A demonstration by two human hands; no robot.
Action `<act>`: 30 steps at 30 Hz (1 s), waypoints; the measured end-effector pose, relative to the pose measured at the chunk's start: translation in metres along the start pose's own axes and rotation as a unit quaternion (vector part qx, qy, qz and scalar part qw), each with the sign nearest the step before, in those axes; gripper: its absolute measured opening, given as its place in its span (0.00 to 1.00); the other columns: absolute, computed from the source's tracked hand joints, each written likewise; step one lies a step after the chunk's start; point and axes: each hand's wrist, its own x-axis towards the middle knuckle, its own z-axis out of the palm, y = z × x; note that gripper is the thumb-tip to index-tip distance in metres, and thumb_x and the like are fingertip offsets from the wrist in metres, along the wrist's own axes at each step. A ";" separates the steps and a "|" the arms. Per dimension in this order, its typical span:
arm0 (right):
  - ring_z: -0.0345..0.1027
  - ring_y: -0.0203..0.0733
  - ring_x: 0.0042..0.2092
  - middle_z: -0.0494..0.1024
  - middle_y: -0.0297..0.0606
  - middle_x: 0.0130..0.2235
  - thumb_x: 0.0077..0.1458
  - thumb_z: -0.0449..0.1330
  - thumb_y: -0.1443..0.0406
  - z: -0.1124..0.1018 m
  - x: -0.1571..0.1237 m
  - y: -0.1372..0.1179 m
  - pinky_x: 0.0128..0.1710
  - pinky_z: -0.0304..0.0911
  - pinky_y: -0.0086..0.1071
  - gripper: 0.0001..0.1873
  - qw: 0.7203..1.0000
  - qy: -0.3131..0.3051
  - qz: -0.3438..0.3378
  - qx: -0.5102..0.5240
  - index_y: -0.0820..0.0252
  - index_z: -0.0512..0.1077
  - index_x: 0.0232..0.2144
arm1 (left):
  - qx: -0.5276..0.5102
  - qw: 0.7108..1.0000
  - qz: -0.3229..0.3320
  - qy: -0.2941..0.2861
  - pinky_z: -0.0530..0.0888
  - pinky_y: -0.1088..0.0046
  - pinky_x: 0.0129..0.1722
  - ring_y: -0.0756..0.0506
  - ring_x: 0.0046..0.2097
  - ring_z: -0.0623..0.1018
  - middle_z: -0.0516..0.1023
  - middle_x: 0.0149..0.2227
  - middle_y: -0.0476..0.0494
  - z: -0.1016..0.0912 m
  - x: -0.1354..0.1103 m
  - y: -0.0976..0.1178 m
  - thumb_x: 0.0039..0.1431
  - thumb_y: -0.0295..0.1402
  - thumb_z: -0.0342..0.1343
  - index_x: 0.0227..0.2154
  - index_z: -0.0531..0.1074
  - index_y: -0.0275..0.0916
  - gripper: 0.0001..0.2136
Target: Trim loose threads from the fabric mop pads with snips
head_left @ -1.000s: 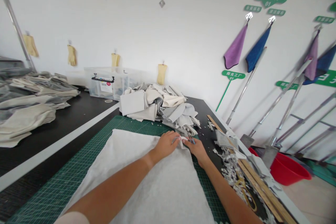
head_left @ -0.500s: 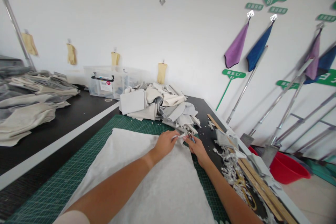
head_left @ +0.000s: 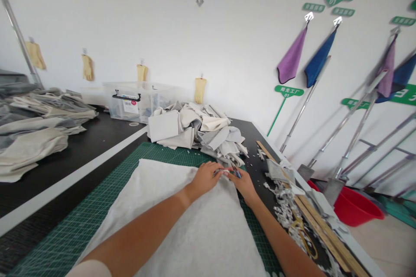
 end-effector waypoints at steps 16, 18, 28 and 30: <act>0.73 0.47 0.38 0.81 0.42 0.36 0.52 0.64 0.49 -0.001 0.004 0.016 0.38 0.66 0.34 0.26 0.999 0.051 0.014 -0.001 0.66 0.81 0.41 | 0.043 0.999 0.014 0.030 0.65 0.66 0.46 0.42 0.46 0.72 0.78 0.41 0.45 0.001 0.000 0.002 0.69 0.36 0.50 0.42 0.77 0.45 0.10; 0.72 0.46 0.35 0.81 0.42 0.33 0.52 0.64 0.48 -0.002 0.004 0.014 0.35 0.65 0.33 0.28 0.998 0.066 0.009 -0.017 0.67 0.81 0.41 | 0.052 0.998 0.011 0.029 0.65 0.65 0.47 0.41 0.47 0.72 0.78 0.43 0.45 0.001 0.000 0.002 0.68 0.35 0.50 0.44 0.76 0.45 0.10; 0.74 0.48 0.44 0.82 0.42 0.42 0.57 0.62 0.51 -0.001 0.001 0.003 0.48 0.65 0.36 0.23 0.991 0.109 -0.068 -0.042 0.61 0.80 0.46 | -0.002 1.000 0.004 0.000 0.68 0.67 0.47 0.42 0.44 0.76 0.81 0.42 0.46 0.011 0.000 -0.009 0.67 0.36 0.51 0.47 0.76 0.45 0.11; 0.74 0.48 0.43 0.82 0.43 0.42 0.57 0.62 0.50 -0.001 0.000 0.002 0.47 0.65 0.36 0.24 0.991 0.106 -0.068 -0.045 0.61 0.80 0.46 | -0.011 1.000 -0.001 0.017 0.68 0.67 0.47 0.42 0.44 0.76 0.80 0.40 0.45 0.011 0.001 -0.010 0.67 0.36 0.52 0.44 0.76 0.44 0.10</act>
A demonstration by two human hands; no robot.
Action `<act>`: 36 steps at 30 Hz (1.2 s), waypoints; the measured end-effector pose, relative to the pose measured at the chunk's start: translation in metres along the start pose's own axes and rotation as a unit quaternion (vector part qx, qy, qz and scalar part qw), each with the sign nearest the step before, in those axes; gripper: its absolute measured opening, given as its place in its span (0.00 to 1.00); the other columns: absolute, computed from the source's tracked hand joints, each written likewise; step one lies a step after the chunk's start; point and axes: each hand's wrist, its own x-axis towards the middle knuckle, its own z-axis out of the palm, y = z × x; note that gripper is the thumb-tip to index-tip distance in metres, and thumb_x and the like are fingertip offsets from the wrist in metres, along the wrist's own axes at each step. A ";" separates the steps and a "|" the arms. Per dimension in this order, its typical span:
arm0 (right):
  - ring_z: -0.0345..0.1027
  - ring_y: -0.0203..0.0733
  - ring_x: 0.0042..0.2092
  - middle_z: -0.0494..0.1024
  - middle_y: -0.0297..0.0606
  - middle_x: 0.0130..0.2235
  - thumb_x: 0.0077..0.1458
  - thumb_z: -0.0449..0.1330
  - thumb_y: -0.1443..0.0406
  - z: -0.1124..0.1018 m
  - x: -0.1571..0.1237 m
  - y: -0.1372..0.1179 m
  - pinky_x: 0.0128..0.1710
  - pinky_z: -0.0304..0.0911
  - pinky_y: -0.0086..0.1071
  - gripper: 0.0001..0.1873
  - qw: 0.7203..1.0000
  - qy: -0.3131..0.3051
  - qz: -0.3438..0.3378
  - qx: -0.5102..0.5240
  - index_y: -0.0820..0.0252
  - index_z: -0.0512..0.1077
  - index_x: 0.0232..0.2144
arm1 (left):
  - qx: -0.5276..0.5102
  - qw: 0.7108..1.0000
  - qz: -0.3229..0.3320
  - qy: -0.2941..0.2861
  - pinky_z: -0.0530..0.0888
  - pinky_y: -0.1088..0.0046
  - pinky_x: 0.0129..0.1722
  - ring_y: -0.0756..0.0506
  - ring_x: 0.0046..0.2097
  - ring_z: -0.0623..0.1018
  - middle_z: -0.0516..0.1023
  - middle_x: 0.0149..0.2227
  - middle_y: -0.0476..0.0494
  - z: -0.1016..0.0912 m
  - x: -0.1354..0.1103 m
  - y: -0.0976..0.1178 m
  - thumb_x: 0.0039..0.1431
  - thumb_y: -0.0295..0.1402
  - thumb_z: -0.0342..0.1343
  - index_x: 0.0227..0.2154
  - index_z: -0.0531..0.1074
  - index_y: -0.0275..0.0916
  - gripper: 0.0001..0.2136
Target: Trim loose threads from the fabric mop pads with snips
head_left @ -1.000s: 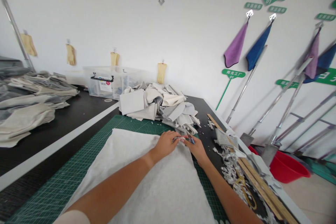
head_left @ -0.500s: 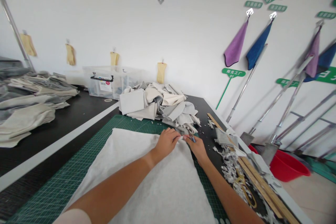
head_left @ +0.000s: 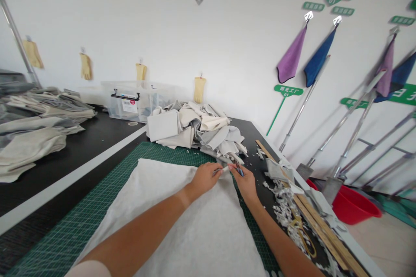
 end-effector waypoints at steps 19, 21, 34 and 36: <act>0.60 0.37 0.28 0.72 0.32 0.27 0.55 0.61 0.54 0.001 -0.001 -0.003 0.28 0.54 0.28 0.18 0.996 -0.062 0.012 -0.069 0.61 0.79 0.39 | -0.112 0.993 -0.021 -0.012 0.67 0.74 0.36 0.47 0.35 0.74 0.78 0.34 0.49 -0.006 0.003 0.002 0.65 0.37 0.53 0.38 0.77 0.40 0.09; 0.62 0.38 0.29 0.74 0.33 0.28 0.55 0.61 0.52 0.001 0.000 -0.001 0.29 0.55 0.28 0.19 0.996 -0.061 0.020 -0.055 0.62 0.78 0.38 | -0.115 0.993 -0.021 -0.016 0.67 0.75 0.35 0.47 0.34 0.74 0.78 0.32 0.48 -0.007 0.003 0.003 0.66 0.39 0.51 0.37 0.77 0.39 0.12; 0.58 0.35 0.23 0.73 0.37 0.24 0.48 0.65 0.44 0.008 -0.003 0.002 0.22 0.52 0.29 0.31 0.989 -0.046 0.121 0.074 0.69 0.78 0.39 | -0.100 0.995 -0.021 0.013 0.71 0.70 0.47 0.44 0.43 0.78 0.81 0.41 0.44 -0.004 0.002 0.000 0.65 0.36 0.53 0.42 0.80 0.42 0.11; 0.64 0.38 0.28 0.77 0.41 0.30 0.48 0.66 0.46 0.009 -0.003 0.004 0.27 0.58 0.30 0.30 0.991 -0.034 0.110 0.072 0.68 0.78 0.40 | -0.110 0.994 -0.020 0.016 0.71 0.70 0.47 0.44 0.43 0.78 0.81 0.42 0.44 -0.004 0.002 0.002 0.65 0.36 0.53 0.44 0.79 0.42 0.11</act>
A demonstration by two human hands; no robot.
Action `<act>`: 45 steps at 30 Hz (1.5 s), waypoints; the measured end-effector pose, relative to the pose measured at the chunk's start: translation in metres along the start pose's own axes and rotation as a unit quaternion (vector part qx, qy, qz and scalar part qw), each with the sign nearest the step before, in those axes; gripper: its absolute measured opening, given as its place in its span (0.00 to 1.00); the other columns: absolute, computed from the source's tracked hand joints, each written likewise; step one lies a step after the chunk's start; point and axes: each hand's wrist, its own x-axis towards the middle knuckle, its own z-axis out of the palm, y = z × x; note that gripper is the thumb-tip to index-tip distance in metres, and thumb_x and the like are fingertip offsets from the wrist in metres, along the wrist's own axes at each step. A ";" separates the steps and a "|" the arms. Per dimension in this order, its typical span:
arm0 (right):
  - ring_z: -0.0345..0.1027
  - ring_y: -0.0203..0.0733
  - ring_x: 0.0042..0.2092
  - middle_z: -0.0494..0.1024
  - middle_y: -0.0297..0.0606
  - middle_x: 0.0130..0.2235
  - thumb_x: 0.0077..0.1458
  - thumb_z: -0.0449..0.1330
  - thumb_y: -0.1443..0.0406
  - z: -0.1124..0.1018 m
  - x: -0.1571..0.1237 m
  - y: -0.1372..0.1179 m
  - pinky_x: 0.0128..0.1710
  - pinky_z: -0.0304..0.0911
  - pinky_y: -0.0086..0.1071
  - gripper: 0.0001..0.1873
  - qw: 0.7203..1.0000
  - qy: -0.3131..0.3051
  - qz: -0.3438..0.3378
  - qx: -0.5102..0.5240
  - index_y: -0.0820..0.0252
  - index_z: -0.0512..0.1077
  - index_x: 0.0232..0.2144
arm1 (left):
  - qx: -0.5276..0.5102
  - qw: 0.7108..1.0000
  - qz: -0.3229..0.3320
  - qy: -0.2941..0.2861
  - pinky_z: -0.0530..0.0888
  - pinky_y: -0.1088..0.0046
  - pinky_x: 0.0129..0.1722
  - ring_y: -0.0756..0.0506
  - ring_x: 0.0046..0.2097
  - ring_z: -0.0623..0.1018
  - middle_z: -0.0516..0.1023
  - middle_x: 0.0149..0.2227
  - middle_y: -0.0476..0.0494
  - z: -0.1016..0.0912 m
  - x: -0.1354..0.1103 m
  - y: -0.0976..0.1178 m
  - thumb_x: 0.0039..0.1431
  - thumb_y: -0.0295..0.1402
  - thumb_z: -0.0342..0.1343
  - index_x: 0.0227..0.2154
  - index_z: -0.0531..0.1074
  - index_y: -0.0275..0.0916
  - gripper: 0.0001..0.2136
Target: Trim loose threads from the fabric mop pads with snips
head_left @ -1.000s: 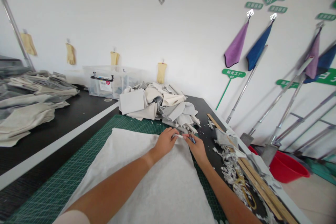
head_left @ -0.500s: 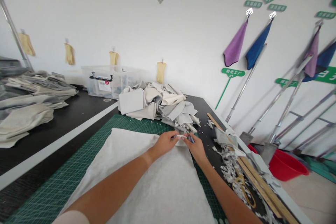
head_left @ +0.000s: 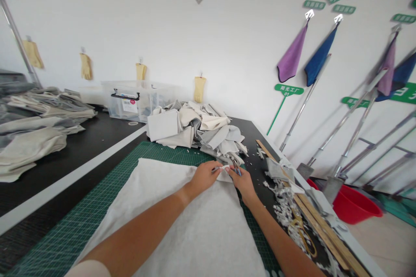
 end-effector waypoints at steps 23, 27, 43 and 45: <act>0.60 0.38 0.26 0.73 0.33 0.24 0.53 0.62 0.49 0.001 -0.001 -0.001 0.28 0.54 0.29 0.21 0.984 -0.012 -0.085 -0.154 0.60 0.80 0.35 | -0.014 1.000 -0.013 -0.001 0.70 0.71 0.40 0.46 0.37 0.74 0.76 0.34 0.45 -0.002 0.004 0.003 0.61 0.33 0.57 0.39 0.76 0.39 0.06; 0.64 0.39 0.29 0.76 0.35 0.28 0.55 0.60 0.50 0.001 -0.003 -0.003 0.31 0.57 0.29 0.19 0.977 -0.014 -0.113 -0.181 0.60 0.79 0.34 | -0.036 0.999 -0.014 -0.013 0.69 0.73 0.38 0.47 0.36 0.74 0.76 0.33 0.46 0.000 0.005 -0.003 0.61 0.36 0.57 0.38 0.78 0.39 0.08; 0.63 0.39 0.28 0.75 0.32 0.26 0.56 0.59 0.50 0.001 -0.004 -0.002 0.28 0.54 0.29 0.18 0.972 -0.004 -0.112 -0.208 0.58 0.77 0.30 | -0.129 0.985 -0.098 -0.051 0.63 0.76 0.28 0.50 0.28 0.69 0.72 0.25 0.50 0.009 0.012 -0.028 0.57 0.40 0.61 0.38 0.79 0.35 0.13; 0.63 0.39 0.28 0.74 0.32 0.25 0.56 0.59 0.50 0.001 -0.005 -0.003 0.28 0.53 0.29 0.18 0.971 -0.002 -0.113 -0.210 0.58 0.77 0.29 | -0.135 0.984 -0.103 -0.060 0.62 0.76 0.28 0.50 0.28 0.69 0.73 0.26 0.49 0.009 0.012 -0.030 0.57 0.42 0.61 0.38 0.78 0.35 0.14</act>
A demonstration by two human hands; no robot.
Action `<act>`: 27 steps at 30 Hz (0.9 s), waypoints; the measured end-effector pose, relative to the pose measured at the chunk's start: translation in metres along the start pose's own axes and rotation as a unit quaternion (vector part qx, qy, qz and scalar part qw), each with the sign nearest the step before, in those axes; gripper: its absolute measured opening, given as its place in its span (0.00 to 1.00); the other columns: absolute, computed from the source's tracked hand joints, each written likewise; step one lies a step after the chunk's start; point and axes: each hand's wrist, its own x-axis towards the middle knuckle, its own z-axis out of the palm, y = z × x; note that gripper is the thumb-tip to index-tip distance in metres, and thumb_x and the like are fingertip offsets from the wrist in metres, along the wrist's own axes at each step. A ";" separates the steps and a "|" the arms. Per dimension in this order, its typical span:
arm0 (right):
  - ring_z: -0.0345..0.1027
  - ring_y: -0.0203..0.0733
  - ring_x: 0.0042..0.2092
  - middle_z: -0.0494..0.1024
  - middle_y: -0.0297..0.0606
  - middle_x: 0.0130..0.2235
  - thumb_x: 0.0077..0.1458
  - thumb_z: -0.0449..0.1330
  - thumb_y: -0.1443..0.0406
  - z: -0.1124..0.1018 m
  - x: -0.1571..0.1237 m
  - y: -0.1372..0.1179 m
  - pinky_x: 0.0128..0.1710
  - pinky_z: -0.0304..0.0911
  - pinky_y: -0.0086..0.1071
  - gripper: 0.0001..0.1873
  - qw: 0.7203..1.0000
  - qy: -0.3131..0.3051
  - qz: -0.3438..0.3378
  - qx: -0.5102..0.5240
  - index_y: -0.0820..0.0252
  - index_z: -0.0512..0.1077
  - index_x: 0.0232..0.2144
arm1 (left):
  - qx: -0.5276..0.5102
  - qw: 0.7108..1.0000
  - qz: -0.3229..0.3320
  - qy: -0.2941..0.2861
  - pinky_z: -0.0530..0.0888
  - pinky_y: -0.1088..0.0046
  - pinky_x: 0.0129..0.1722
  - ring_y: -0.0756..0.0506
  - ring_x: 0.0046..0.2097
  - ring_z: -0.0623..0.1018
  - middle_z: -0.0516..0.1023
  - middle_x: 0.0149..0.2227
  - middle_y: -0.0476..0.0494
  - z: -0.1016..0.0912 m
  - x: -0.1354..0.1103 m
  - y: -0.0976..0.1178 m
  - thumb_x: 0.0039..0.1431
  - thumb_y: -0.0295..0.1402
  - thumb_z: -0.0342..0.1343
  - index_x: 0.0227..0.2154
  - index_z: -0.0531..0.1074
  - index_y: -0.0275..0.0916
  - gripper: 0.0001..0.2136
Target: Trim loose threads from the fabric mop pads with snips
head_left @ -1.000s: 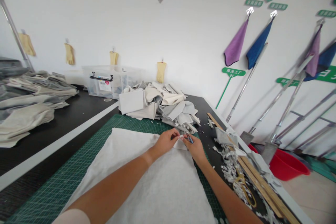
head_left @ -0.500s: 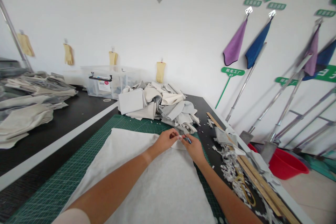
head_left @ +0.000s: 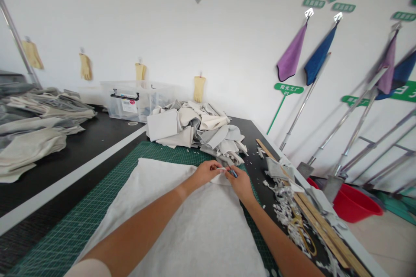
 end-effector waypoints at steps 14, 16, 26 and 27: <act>0.63 0.38 0.28 0.74 0.31 0.26 0.58 0.57 0.53 0.001 -0.001 0.000 0.28 0.52 0.28 0.16 1.000 -0.008 -0.008 -0.017 0.57 0.77 0.32 | -0.029 0.998 -0.038 -0.035 0.58 0.77 0.26 0.52 0.26 0.65 0.71 0.24 0.51 0.000 0.005 -0.006 0.56 0.46 0.61 0.35 0.77 0.34 0.17; 0.63 0.38 0.28 0.75 0.31 0.27 0.59 0.57 0.52 0.000 -0.002 -0.002 0.28 0.52 0.28 0.17 1.000 -0.011 -0.008 -0.023 0.57 0.77 0.32 | -0.024 0.998 -0.033 -0.038 0.59 0.76 0.27 0.52 0.27 0.67 0.73 0.26 0.50 0.000 0.004 -0.004 0.57 0.45 0.60 0.35 0.78 0.33 0.17; 0.65 0.39 0.30 0.76 0.32 0.28 0.58 0.57 0.52 -0.001 -0.002 -0.004 0.29 0.53 0.29 0.16 0.999 -0.036 0.007 -0.034 0.57 0.77 0.32 | -0.041 0.999 -0.010 -0.034 0.67 0.75 0.33 0.48 0.32 0.75 0.81 0.33 0.42 -0.001 0.002 -0.004 0.57 0.38 0.60 0.37 0.79 0.33 0.13; 0.65 0.39 0.30 0.76 0.32 0.28 0.58 0.57 0.52 -0.001 -0.002 -0.004 0.30 0.53 0.29 0.16 0.999 -0.037 0.007 -0.034 0.57 0.77 0.32 | -0.038 0.999 -0.013 -0.031 0.67 0.75 0.33 0.48 0.33 0.75 0.81 0.33 0.42 0.000 0.002 -0.005 0.57 0.38 0.60 0.37 0.79 0.33 0.13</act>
